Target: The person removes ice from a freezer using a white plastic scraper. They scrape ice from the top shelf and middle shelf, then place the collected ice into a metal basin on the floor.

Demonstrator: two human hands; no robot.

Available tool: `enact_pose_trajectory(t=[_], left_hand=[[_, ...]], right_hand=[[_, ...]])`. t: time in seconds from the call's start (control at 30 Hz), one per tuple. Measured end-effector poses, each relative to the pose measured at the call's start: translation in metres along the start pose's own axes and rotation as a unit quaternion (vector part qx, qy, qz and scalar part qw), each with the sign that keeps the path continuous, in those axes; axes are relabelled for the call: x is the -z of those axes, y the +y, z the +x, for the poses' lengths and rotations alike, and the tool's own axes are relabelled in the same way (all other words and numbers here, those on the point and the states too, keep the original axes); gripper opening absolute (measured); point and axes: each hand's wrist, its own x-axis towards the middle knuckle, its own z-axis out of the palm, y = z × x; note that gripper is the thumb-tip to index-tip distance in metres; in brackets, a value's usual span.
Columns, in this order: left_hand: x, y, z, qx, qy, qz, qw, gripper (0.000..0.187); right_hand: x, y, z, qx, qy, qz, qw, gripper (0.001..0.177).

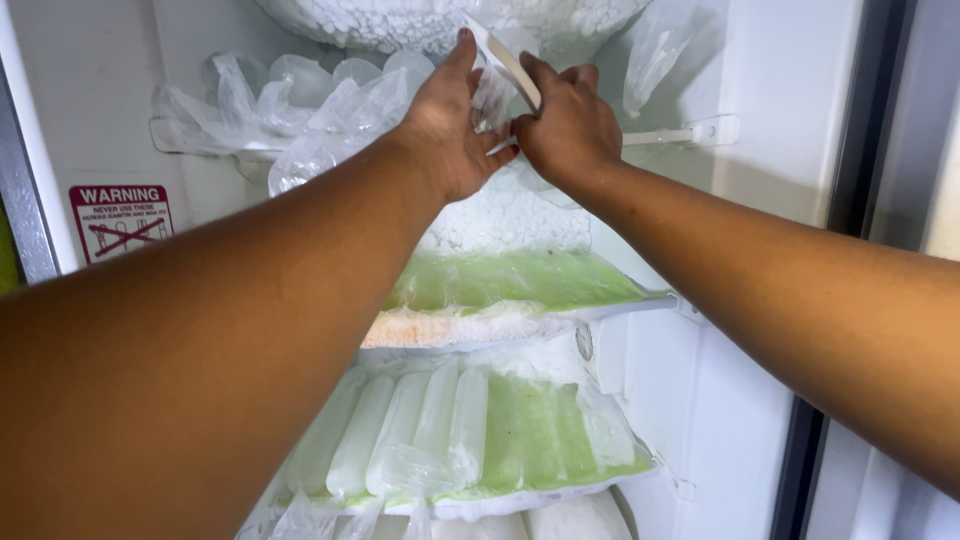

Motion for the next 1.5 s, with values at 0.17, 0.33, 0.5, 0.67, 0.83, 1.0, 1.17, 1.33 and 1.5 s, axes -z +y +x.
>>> enact_pose_trajectory(t=[0.17, 0.33, 0.5, 0.67, 0.83, 1.0, 1.17, 1.33, 1.5], left_hand=[[-0.002, 0.002, -0.009, 0.017, 0.022, 0.000, 1.000, 0.083], [0.011, -0.011, -0.033, 0.016, 0.045, 0.019, 0.999, 0.073], [0.066, -0.068, -0.087, 0.061, 0.016, -0.034, 0.997, 0.047], [0.117, -0.134, -0.148, 0.133, 0.114, 0.042, 0.984, 0.027], [0.128, -0.183, -0.190, 0.179, 0.169, 0.551, 0.797, 0.032], [0.135, -0.209, -0.209, 0.181, 0.044, 0.736, 0.651, 0.045], [0.149, -0.229, -0.203, 0.181, -0.019, 0.794, 0.580, 0.052], [0.156, -0.241, -0.197, 0.204, -0.026, 0.786, 0.582, 0.048], [0.162, -0.246, -0.191, 0.170, -0.002, 0.790, 0.589, 0.030]], right_hand=[[-0.001, 0.003, 0.003, -0.002, -0.012, -0.011, 1.000, 0.065], [-0.004, 0.004, -0.031, 0.050, 0.122, 0.096, 0.987, 0.038], [-0.023, 0.008, -0.136, 0.030, 0.050, 0.242, 0.969, 0.024], [-0.038, 0.013, -0.232, -0.196, -0.190, 0.330, 0.903, 0.028], [-0.057, 0.034, -0.281, -0.470, -0.429, 0.300, 0.710, 0.031], [-0.095, 0.068, -0.302, -0.533, -0.516, 0.308, 0.596, 0.030], [-0.130, 0.092, -0.292, -0.622, -0.532, 0.320, 0.477, 0.017], [-0.143, 0.094, -0.280, -0.668, -0.544, 0.346, 0.372, 0.011], [-0.147, 0.091, -0.265, -0.689, -0.529, 0.354, 0.347, 0.012]])
